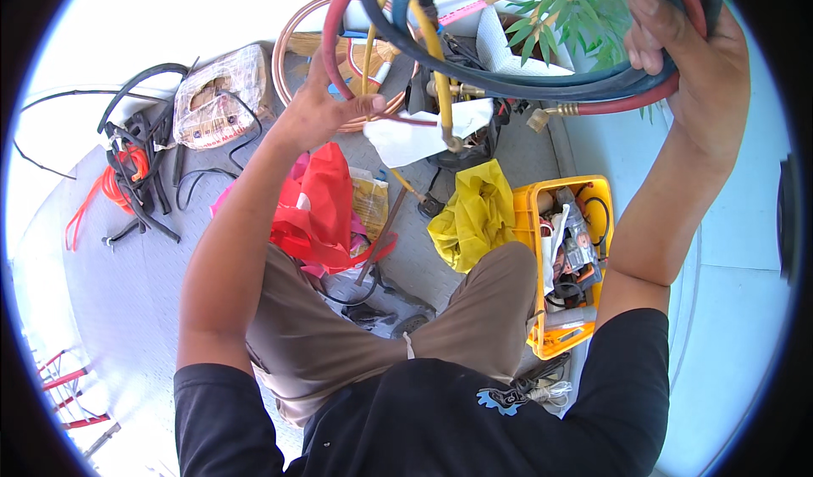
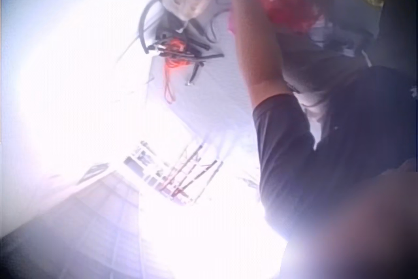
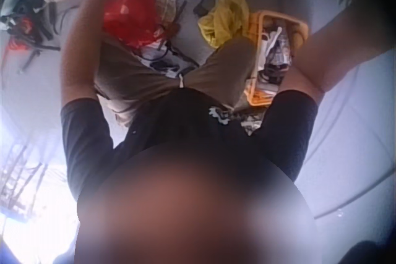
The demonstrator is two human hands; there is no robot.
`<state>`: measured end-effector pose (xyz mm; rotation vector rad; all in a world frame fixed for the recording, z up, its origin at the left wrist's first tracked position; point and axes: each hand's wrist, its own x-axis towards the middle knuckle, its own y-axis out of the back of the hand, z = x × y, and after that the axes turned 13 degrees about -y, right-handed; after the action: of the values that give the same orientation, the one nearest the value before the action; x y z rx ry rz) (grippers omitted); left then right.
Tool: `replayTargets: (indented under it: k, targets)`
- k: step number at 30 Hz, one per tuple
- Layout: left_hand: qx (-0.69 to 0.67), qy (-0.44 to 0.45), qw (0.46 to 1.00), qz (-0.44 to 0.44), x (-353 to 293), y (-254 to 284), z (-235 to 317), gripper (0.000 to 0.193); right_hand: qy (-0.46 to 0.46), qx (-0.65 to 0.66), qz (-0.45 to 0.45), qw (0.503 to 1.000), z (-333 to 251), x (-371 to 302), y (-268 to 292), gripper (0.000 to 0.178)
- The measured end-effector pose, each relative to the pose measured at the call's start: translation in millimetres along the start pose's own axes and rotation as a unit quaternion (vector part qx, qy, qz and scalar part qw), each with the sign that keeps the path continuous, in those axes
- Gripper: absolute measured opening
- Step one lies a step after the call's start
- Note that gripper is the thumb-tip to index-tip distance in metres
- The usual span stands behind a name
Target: The person gathers and coils a bundle of red and white wires, then places them into a yellow crate. They coil a long orange corrugated hose and set it aside. They handle black cables and assorted wires, placing them into red and yellow plastic bags, and finally arrange items inside the yellow crate.
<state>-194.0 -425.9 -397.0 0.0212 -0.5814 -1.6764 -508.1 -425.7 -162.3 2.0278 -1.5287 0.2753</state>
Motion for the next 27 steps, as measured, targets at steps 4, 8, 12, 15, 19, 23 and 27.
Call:
replayTargets:
  k: [4,8,12,15,19,23,27]
  targets:
    - [0.074,-0.024,0.997,0.021,9,-9,-21,0.143,-0.03,0.043,0.009,0.999,-22,-1,-5,0.038]
    - [0.152,-0.068,0.985,-0.05,7,-18,-42,0.146,-0.032,0.169,-0.044,0.984,-23,-8,8,0.038]
    - [-0.115,0.039,0.987,-0.107,5,-28,-44,0.089,-0.095,0.237,-0.043,0.966,13,-19,34,0.039]
    - [-0.134,0.039,0.984,-0.111,8,-28,-20,0.052,-0.15,0.291,-0.069,0.942,50,-43,42,0.039]
    - [-0.301,0.1,0.947,-0.041,6,-7,26,0.025,-0.327,0.239,-0.003,0.914,89,-103,29,0.036]
    - [-0.31,0.101,0.942,-0.084,-11,-7,52,0.021,-0.404,0.271,-0.039,0.873,129,-164,-8,0.035]
    - [-0.284,0.084,0.95,-0.101,-23,-23,56,0.018,-0.387,0.286,-0.101,0.871,166,-190,-67,0.037]
